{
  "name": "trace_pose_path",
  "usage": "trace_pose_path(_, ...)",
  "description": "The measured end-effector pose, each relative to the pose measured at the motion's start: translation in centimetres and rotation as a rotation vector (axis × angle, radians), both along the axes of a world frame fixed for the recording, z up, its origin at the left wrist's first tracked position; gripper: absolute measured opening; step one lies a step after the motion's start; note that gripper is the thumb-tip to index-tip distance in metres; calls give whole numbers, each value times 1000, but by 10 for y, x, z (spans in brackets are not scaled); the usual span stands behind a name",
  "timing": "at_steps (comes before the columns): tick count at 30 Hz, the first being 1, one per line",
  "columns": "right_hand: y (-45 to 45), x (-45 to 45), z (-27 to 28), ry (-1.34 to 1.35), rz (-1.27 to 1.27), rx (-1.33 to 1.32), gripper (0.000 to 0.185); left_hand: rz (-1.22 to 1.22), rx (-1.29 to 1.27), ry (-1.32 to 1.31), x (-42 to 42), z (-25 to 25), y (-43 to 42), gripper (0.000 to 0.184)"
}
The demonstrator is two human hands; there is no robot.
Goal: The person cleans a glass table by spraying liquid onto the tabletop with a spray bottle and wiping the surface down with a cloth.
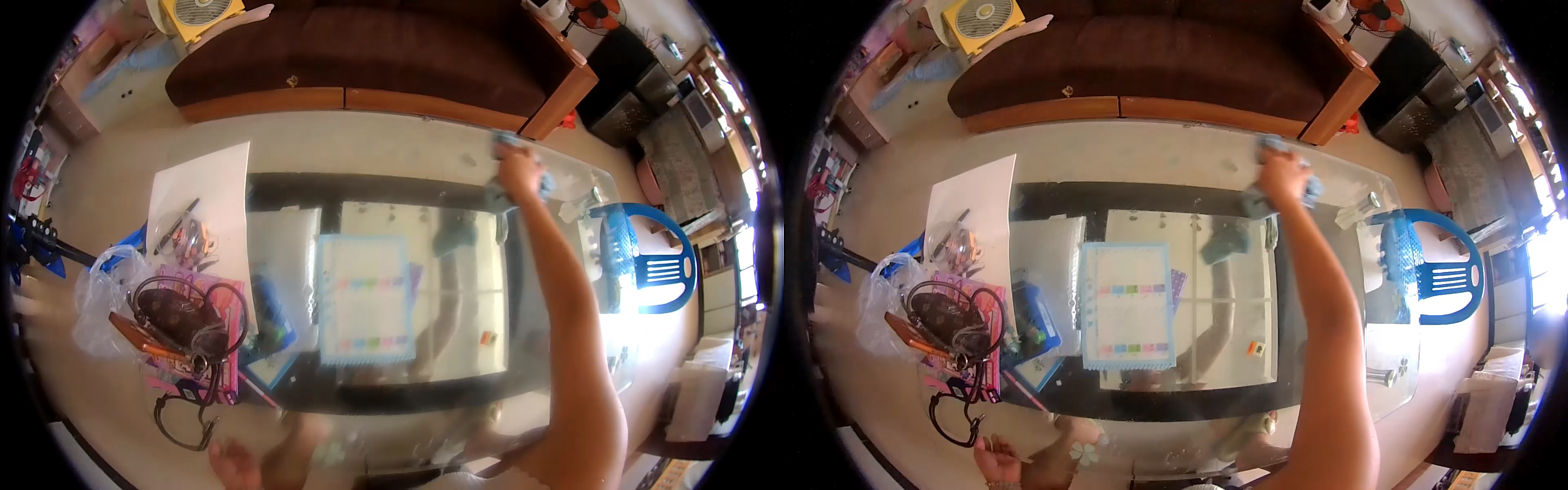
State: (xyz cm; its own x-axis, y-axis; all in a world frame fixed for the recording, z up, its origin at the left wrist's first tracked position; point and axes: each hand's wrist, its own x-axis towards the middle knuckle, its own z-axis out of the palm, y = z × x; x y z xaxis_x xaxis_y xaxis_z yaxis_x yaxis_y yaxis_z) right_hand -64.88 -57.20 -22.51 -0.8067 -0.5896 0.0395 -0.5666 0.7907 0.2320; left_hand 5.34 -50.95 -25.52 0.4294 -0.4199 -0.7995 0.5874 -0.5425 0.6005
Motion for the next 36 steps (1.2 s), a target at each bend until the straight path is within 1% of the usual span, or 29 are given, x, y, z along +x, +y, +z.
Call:
trace_pose_path(1, -21, 39, -1, -20, 163, 81, 46, 1, -8, 22, -1, 0, 0, 19)
trace_pose_path(2, -40, 83, -3, 8, 364, 82, 50, 0, -19, 46, -2, -1, 1, 19)
trace_pose_path(3, -57, 129, -4, -49, 525, 17, 56, -2, -33, 69, -3, -1, 1, 19)
trace_pose_path(4, -66, 177, 6, -54, 697, 93, 55, -16, -41, 88, -3, 0, 0, 19)
trace_pose_path(5, -71, 219, -13, 71, 924, -318, 33, -32, -49, 104, -2, 2, -1, 20)
trace_pose_path(6, -76, 261, -20, 5, 1005, -155, 30, -46, -56, 122, -3, 4, 0, 20)
trace_pose_path(7, -63, 298, -9, -79, 1175, -129, 33, -43, -28, 108, -3, 5, -1, 21)
trace_pose_path(9, -21, 326, -9, -255, 1427, -414, 36, -48, 38, 80, -3, 8, -5, 23)
trace_pose_path(11, 8, 289, -1, -298, 1388, -280, 43, 22, 44, 65, -16, 20, -5, 24)
trace_pose_path(12, 11, 262, -1, -83, 1199, -57, 51, 60, 45, 63, -23, 23, -7, 25)
trace_pose_path(13, 18, 213, -29, 53, 1014, -68, 55, 69, 44, 64, -25, 22, -7, 25)
trace_pose_path(14, 26, 168, -25, 105, 873, -181, 57, 77, 43, 61, -24, 20, -7, 26)
trace_pose_path(15, 24, 137, 7, -40, 587, 16, 56, 88, 37, 59, -22, 18, -6, 27)
trace_pose_path(16, 18, 97, 5, -59, 333, 32, 54, 50, 5, 83, -18, 15, -4, 27)
trace_pose_path(17, 25, 68, 2, -10, 325, -152, 52, 11, -27, 107, -15, 11, -3, 28)
trace_pose_path(20, 35, 114, 1, 24, 496, -1, 50, -32, -69, 142, -19, 18, -3, 30)
trace_pose_path(21, 53, 145, -11, 124, 714, -39, 48, -29, -67, 152, -25, 21, -2, 31)
trace_pose_path(23, 84, 205, -14, 23, 1126, -86, 47, 8, 6, 119, -35, 33, -6, 31)
trace_pose_path(24, 91, 214, 0, -86, 1218, -124, 46, 25, 39, 94, -37, 36, -8, 31)
trace_pose_path(25, 95, 221, 9, -203, 1310, -164, 46, -26, -14, 135, -30, 28, -6, 30)
trace_pose_path(26, 84, 210, 5, -129, 1322, -211, 44, -76, -63, 171, -15, 15, 0, 29)
trace_pose_path(27, 65, 198, 4, -70, 1161, -123, 44, -118, -124, 207, -5, 5, 2, 28)
trace_pose_path(28, 38, 183, 4, -57, 899, -72, 43, -80, -94, 191, -5, 5, 3, 26)
trace_pose_path(29, 14, 155, -8, 46, 800, -131, 40, -39, -65, 176, -10, 7, 3, 24)
trace_pose_path(30, -16, 142, 6, -40, 647, -142, 37, 5, -42, 166, -15, 7, 1, 22)
trace_pose_path(31, -41, 128, -5, 63, 605, -269, 35, 11, -55, 156, -16, 5, 1, 21)
trace_pose_path(32, -67, 127, 1, 45, 537, -226, 35, 13, -63, 146, -16, 2, 1, 21)
trace_pose_path(35, -107, 147, 2, 6, 574, -161, 40, 13, -55, 115, -23, 11, 2, 20)
trace_pose_path(36, -103, 166, 0, 35, 725, -106, 43, 2, -49, 101, -26, 17, 1, 19)
